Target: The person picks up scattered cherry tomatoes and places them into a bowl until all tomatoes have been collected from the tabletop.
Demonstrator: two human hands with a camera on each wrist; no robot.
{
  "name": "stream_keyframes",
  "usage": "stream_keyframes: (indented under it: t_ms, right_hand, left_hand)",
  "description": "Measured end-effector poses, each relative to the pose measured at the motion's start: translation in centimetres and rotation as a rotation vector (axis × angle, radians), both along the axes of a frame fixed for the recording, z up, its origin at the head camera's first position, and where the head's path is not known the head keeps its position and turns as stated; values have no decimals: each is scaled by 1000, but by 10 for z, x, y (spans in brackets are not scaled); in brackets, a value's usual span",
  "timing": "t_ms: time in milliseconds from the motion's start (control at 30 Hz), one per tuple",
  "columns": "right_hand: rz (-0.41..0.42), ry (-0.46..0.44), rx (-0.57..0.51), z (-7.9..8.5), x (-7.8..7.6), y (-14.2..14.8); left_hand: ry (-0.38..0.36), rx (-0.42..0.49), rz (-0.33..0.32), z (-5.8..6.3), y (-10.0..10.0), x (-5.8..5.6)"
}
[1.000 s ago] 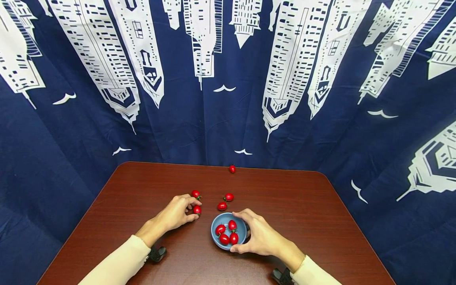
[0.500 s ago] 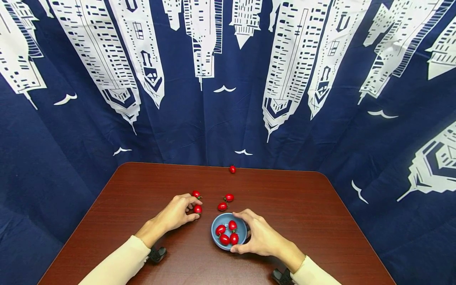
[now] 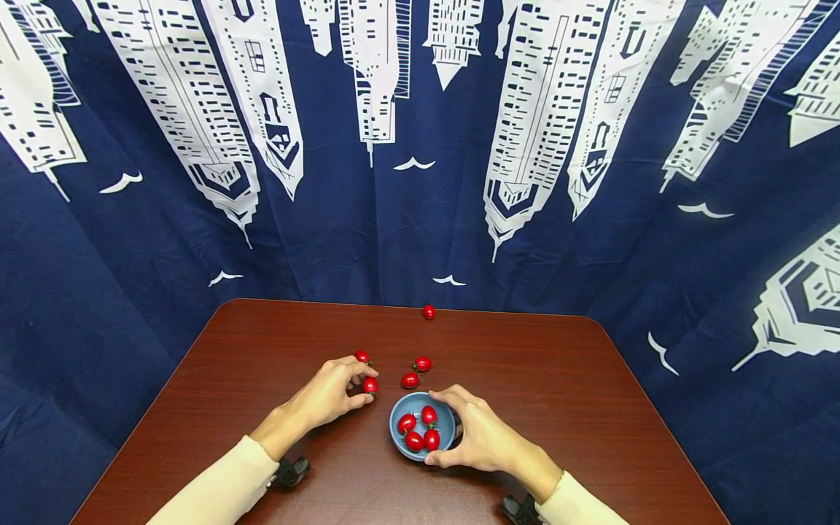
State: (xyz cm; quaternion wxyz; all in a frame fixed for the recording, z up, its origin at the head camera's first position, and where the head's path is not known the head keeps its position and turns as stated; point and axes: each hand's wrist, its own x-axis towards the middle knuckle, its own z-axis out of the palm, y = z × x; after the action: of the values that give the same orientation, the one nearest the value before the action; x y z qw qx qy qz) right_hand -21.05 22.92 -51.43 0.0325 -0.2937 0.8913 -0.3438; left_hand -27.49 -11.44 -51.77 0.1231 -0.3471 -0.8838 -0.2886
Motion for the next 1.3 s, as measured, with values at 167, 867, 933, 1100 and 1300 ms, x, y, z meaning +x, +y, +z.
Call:
stream_keyframes:
  t_ms: [167, 867, 933, 1100, 1300]
  right_hand:
    - [-5, 9, 7, 0, 0, 1]
    - [6, 9, 4, -1, -1, 1]
    - [5, 11, 7, -1, -1, 1]
    - [3, 17, 15, 0, -1, 1]
    - [8, 14, 5, -1, -1, 2]
  left_hand:
    - [3, 0, -3, 3, 3, 3]
    - [-13, 4, -11, 18, 21, 17]
    - [-12, -6, -13, 21, 23, 19]
    - [-3, -1, -41, 23, 28, 23]
    - [-12, 9, -56, 25, 36, 26]
